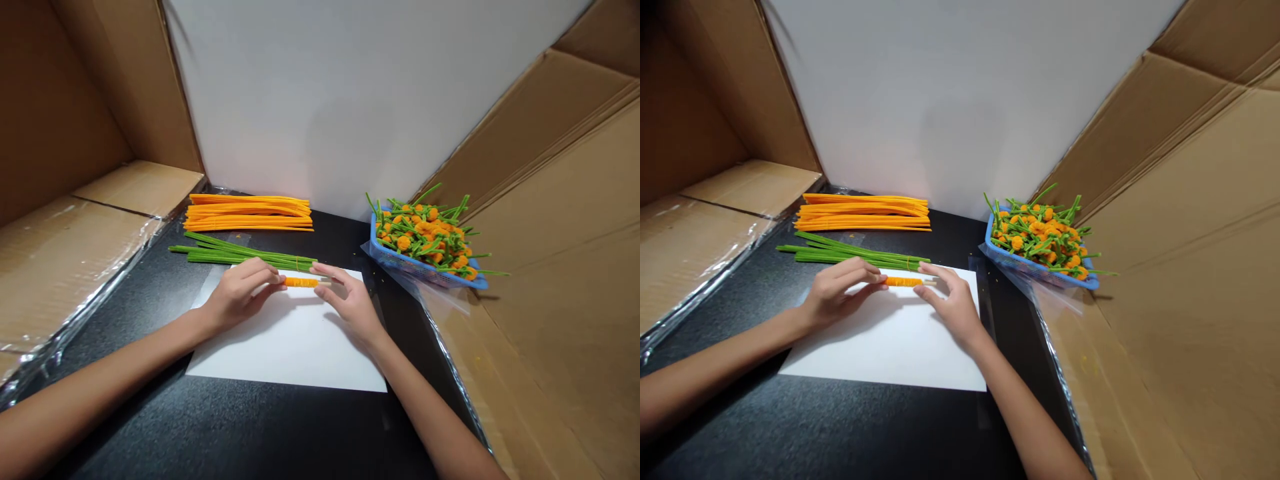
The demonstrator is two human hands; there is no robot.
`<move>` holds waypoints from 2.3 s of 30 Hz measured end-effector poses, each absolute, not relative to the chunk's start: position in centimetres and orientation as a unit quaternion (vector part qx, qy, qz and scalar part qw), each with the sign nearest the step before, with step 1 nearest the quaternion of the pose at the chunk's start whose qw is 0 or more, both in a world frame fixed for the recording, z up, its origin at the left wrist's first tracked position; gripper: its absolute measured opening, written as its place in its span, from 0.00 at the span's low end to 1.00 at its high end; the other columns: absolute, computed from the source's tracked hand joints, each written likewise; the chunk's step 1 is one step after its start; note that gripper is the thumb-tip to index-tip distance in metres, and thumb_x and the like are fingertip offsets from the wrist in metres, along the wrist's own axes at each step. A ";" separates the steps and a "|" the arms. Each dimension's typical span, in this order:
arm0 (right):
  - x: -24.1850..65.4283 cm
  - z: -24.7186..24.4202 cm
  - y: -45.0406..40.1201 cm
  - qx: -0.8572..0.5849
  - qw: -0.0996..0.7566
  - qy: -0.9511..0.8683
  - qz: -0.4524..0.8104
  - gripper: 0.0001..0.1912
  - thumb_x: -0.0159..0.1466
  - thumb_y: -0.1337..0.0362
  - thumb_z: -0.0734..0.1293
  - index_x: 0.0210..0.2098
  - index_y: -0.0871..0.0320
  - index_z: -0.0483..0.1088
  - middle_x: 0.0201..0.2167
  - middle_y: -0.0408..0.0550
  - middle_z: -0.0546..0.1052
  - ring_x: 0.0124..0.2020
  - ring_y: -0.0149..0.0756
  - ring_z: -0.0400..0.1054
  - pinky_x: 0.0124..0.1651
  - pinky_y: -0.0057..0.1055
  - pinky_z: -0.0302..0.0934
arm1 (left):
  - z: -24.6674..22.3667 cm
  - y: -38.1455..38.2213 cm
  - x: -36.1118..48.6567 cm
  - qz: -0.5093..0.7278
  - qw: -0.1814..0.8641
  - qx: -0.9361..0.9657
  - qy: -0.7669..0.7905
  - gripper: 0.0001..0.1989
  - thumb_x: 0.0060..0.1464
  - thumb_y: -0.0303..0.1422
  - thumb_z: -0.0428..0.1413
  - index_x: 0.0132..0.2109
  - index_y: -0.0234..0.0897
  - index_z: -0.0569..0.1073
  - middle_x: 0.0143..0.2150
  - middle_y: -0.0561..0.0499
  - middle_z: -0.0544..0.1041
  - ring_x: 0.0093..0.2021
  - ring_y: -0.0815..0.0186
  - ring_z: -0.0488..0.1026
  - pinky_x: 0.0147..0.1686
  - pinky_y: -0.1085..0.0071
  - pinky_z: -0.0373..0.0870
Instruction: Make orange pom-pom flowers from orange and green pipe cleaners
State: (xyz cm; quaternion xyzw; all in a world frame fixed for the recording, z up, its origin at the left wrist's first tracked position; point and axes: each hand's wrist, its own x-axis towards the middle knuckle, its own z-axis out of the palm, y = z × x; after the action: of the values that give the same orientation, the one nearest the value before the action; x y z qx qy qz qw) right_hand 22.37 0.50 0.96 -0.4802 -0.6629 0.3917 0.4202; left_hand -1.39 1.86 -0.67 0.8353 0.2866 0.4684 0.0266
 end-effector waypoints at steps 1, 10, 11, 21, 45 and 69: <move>22.8 1.0 0.8 -0.490 0.422 -0.646 0.406 0.21 0.59 0.54 0.73 0.50 0.54 0.76 0.48 0.53 0.80 0.50 0.46 0.73 0.55 0.45 0.64 | -0.7 2.1 -1.5 0.477 0.040 0.825 0.299 0.04 0.61 0.27 0.55 0.37 0.36 0.73 0.33 0.49 0.79 0.33 0.67 0.75 0.33 0.71 0.72; 22.6 -0.1 1.0 -0.517 0.445 -0.559 0.471 0.13 0.55 0.55 0.75 0.31 0.60 0.79 0.29 0.50 0.80 0.31 0.40 0.75 0.36 0.35 0.70 | -0.4 2.4 -1.8 0.339 -0.087 0.867 0.356 0.09 0.62 0.32 0.54 0.46 0.32 0.74 0.43 0.41 0.79 0.44 0.56 0.75 0.43 0.60 0.72; 22.1 0.0 0.7 -0.518 0.450 -0.555 0.471 0.13 0.55 0.55 0.74 0.31 0.60 0.79 0.29 0.50 0.80 0.31 0.40 0.75 0.36 0.35 0.70 | -0.3 2.1 -1.5 0.310 -0.142 0.872 0.351 0.13 0.63 0.33 0.54 0.51 0.30 0.72 0.47 0.37 0.79 0.48 0.53 0.74 0.46 0.57 0.71; 19.7 1.3 -1.1 -0.476 0.392 -0.647 0.448 0.10 0.61 0.60 0.70 0.29 0.59 0.80 0.27 0.49 0.80 0.31 0.38 0.73 0.37 0.34 0.65 | -0.7 0.7 -0.1 0.047 -0.108 0.939 0.322 0.04 0.64 0.28 0.49 0.39 0.35 0.68 0.31 0.50 0.75 0.27 0.61 0.75 0.26 0.67 0.65; 27.9 -0.7 4.1 -0.513 0.286 -0.781 0.210 0.08 0.63 0.59 0.68 0.31 0.55 0.78 0.30 0.47 0.77 0.34 0.39 0.66 0.38 0.34 0.57 | 0.5 4.3 -3.6 0.046 -0.019 0.889 0.455 0.14 0.70 0.36 0.41 0.40 0.36 0.68 0.35 0.47 0.78 0.28 0.61 0.75 0.24 0.69 0.54; 23.4 -1.4 3.6 -0.513 0.292 -0.805 0.061 0.04 0.64 0.71 0.66 0.33 0.56 0.70 0.34 0.47 0.75 0.39 0.41 0.64 0.41 0.36 0.60 | 0.1 4.4 -1.8 0.084 -0.014 0.901 0.426 0.11 0.68 0.30 0.41 0.42 0.36 0.67 0.37 0.48 0.76 0.34 0.61 0.75 0.30 0.68 0.61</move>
State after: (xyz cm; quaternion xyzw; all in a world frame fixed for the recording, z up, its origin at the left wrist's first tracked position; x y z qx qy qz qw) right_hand 23.45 3.62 -1.37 -0.5125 -0.8052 0.0606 0.2922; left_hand -1.82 4.39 0.09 0.9009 0.4257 0.0839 -0.0141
